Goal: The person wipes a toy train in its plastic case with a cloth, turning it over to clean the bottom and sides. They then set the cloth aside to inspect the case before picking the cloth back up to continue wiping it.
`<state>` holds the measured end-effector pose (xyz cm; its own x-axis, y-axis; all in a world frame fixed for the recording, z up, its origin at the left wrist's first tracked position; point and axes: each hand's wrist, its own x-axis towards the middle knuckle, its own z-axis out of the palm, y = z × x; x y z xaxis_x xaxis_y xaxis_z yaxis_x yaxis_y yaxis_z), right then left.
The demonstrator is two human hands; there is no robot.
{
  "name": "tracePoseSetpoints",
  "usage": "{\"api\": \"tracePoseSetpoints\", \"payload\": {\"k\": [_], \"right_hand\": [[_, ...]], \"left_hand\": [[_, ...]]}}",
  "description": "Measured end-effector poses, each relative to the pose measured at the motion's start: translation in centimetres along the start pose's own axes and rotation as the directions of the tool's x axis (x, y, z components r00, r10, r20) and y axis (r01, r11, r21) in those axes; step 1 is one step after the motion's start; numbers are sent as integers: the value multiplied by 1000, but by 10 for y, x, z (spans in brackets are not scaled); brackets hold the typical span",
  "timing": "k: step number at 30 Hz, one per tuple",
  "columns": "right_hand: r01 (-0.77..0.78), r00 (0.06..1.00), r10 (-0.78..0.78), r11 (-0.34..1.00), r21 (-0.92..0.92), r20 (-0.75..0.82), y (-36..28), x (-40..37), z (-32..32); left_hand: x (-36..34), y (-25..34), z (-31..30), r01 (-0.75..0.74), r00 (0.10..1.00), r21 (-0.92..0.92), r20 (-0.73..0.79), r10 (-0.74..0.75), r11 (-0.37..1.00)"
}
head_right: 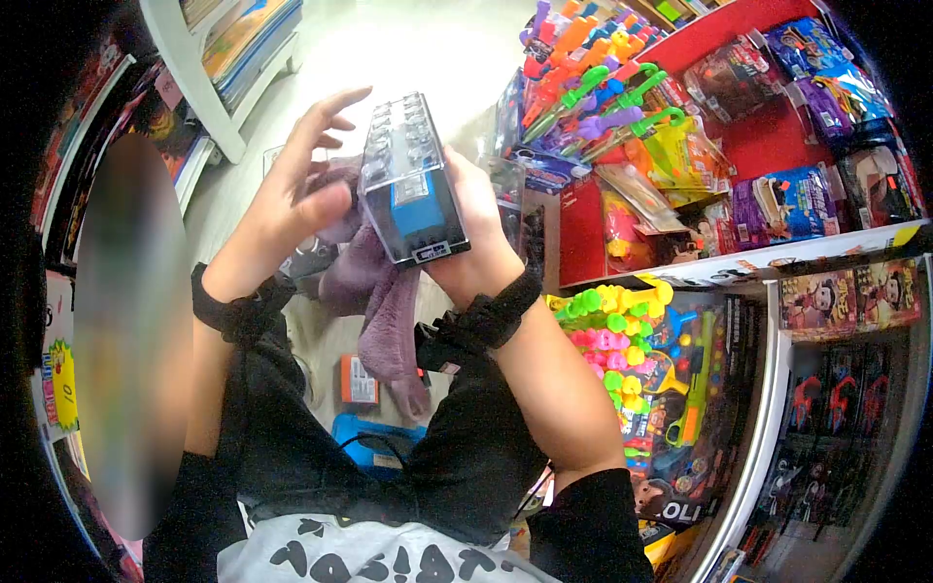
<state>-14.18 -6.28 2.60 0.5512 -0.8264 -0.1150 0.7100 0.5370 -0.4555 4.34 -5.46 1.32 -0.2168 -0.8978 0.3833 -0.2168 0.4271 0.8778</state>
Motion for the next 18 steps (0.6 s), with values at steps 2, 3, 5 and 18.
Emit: {"api": "tracePoseSetpoints", "payload": {"k": [2,3,5,18], "right_hand": [[90,989,-115,967,-239,-92,8,-2,8],[147,958,-243,870,-470,-151,10,-2,9],[83,988,-104,982,-169,-117,8,-2,4],[-9,995,-2,994,108,97,7,-2,-11]], "left_hand": [[-2,-3,5,-123,991,33,50,121,992],[-2,-1,10,-122,991,32,52,120,992],[-4,2,18,-88,994,-187,50,99,978],[-5,-1,25,109,984,-418,175,-38,902]]}}
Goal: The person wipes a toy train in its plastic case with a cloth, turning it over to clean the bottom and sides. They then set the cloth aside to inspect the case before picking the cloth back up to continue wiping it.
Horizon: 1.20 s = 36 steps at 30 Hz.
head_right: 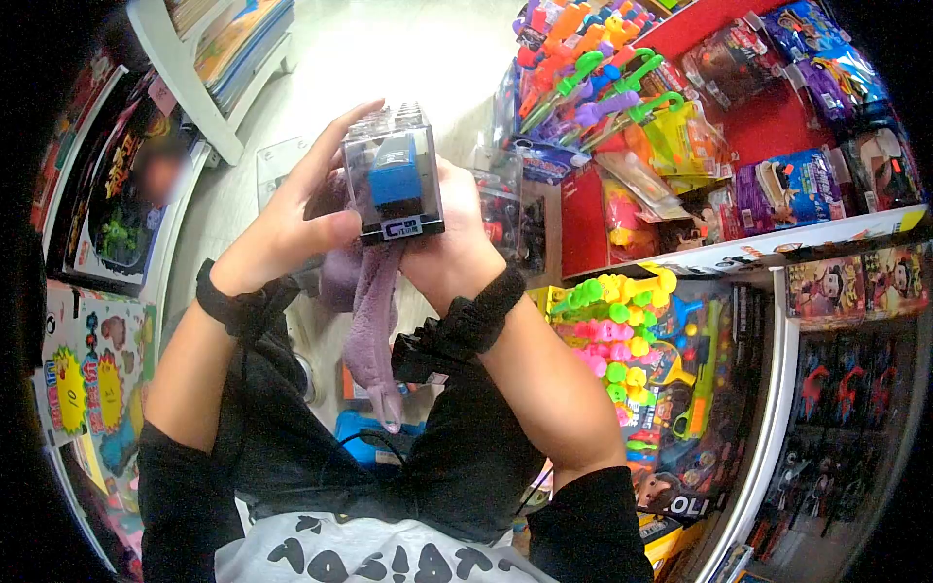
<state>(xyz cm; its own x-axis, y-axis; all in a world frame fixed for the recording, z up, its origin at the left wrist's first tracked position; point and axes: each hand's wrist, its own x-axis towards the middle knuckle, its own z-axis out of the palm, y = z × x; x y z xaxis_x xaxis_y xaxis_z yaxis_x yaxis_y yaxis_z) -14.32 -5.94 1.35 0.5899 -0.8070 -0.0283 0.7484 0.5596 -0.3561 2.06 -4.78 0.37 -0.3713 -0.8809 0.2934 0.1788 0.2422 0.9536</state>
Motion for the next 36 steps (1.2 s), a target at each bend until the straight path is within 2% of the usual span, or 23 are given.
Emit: {"api": "tracePoseSetpoints", "payload": {"k": [2,6,8,16,18,21,24,28,30,33,36], "right_hand": [[-32,999,33,995,92,-7,-1,0,1],[-32,997,36,998,56,-69,-1,-1,11],[29,900,-133,968,-248,-414,5,1,30],[20,880,-153,958,-286,-449,5,2,28],[5,874,-141,960,-280,-465,4,2,27],[62,893,-213,931,-359,-397,3,5,26],[249,872,-381,885,-393,-308,-1,8,25],[345,829,-479,844,-411,-288,-5,7,26],[352,820,-497,829,-435,-283,-4,6,25],[370,797,-535,798,-475,-279,-1,6,25],[472,701,-671,691,-547,-241,1,8,26]], "left_hand": [[1,-3,-1,-10,1000,19,6,10,1000],[2,-5,-1,-20,1000,46,5,20,999],[3,-6,-1,-35,999,67,9,34,997],[3,-5,1,2,1000,5,2,-2,1000],[3,-3,-1,-64,998,53,31,62,997],[0,12,0,-97,995,98,39,93,990],[1,11,-5,-157,987,199,13,158,967],[1,13,2,-105,990,189,-78,122,976],[3,14,1,-85,991,295,-72,110,952],[3,16,1,-84,995,276,-35,97,958],[1,19,3,-95,995,212,-13,100,973]]}}
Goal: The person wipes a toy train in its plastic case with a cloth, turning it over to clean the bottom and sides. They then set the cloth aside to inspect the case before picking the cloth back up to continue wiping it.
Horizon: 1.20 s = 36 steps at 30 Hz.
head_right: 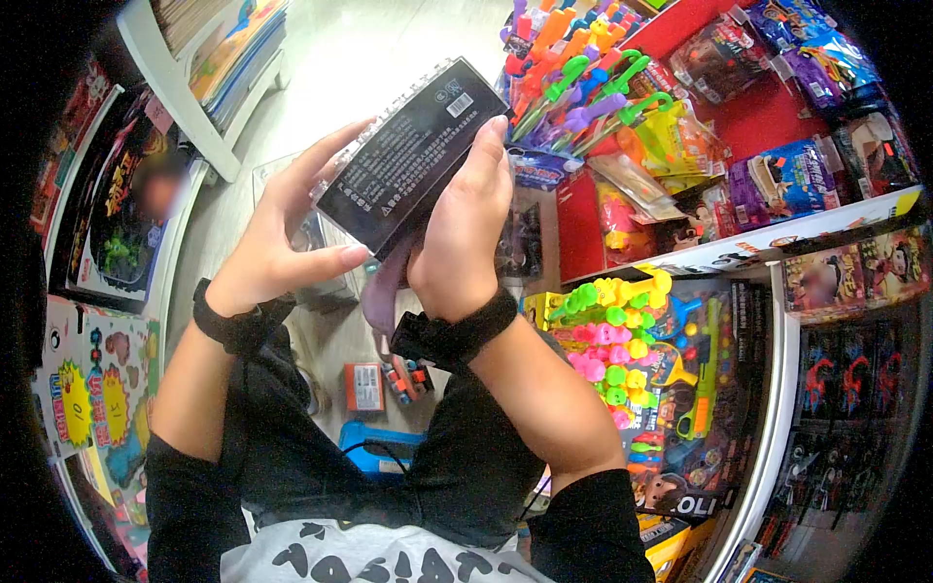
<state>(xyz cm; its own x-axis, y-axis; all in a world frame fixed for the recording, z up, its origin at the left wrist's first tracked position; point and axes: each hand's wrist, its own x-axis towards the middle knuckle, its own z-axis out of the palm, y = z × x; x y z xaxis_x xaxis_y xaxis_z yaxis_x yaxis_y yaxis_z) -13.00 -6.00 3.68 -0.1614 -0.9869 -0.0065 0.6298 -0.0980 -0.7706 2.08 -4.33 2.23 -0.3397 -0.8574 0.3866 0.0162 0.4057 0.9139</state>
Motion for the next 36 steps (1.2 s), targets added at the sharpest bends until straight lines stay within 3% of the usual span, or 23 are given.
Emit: {"api": "tracePoseSetpoints", "payload": {"k": [3,13,16,19,21,24,36], "right_hand": [[83,996,-83,996,-34,20,1,-3,1],[165,986,-163,981,-101,29,1,-16,3],[171,983,-178,977,-129,-44,0,-22,4],[191,981,-185,974,-120,62,-1,-23,4],[206,978,-207,970,-128,8,1,-22,2],[188,980,-182,980,-71,82,2,-21,0],[179,983,-179,984,1,51,-2,-29,10]], "left_hand": [[0,0,1,-4,1000,-129,-5,3,992],[1,11,-4,89,995,-185,51,-80,979],[1,14,-5,88,995,-201,57,-78,976],[1,14,-4,101,994,-205,52,-92,973],[2,13,-4,88,996,-220,45,-80,972],[1,6,-12,33,993,-244,120,-4,969],[3,5,-13,-25,991,-231,125,55,973]]}}
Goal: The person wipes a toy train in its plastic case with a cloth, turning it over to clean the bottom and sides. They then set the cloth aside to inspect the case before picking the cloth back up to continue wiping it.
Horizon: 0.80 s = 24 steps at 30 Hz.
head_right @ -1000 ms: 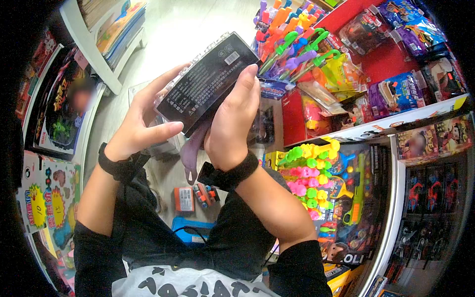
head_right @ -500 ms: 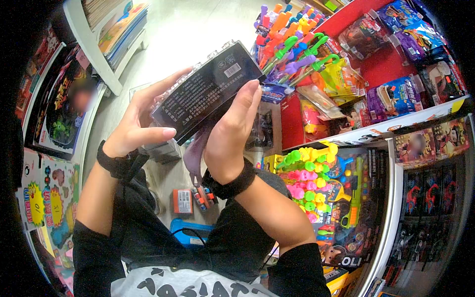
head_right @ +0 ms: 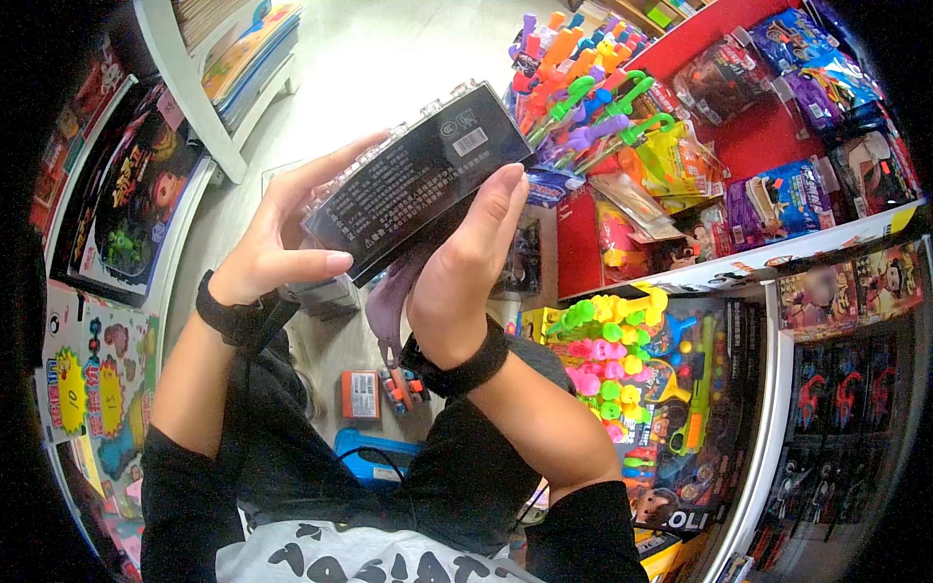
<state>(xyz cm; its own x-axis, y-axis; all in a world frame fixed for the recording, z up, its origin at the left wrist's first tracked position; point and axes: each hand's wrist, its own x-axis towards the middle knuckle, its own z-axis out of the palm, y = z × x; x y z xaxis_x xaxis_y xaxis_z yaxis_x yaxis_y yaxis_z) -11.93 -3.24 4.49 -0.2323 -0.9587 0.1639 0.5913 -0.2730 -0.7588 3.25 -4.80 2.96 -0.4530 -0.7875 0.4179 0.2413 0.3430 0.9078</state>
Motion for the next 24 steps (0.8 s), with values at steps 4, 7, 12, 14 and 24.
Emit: {"api": "tracePoseSetpoints", "payload": {"k": [4,7,12,14,24], "right_hand": [[9,1000,-9,1000,-4,-3,-1,-2,1],[4,1000,-4,1000,-4,0,-1,-2,0],[-11,1000,12,999,-45,24,-1,-3,-2],[-1,1000,2,1000,-22,21,-1,-3,0],[0,1000,0,1000,1,8,0,-2,-2]], "left_hand": [[0,0,0,-5,1000,-14,2,5,1000],[0,1,-1,-7,1000,-22,9,7,1000],[-1,1,0,6,1000,-40,5,-5,999],[-1,1,0,2,1000,-43,0,-2,999],[-1,1,0,20,1000,-60,-2,-20,998]]}}
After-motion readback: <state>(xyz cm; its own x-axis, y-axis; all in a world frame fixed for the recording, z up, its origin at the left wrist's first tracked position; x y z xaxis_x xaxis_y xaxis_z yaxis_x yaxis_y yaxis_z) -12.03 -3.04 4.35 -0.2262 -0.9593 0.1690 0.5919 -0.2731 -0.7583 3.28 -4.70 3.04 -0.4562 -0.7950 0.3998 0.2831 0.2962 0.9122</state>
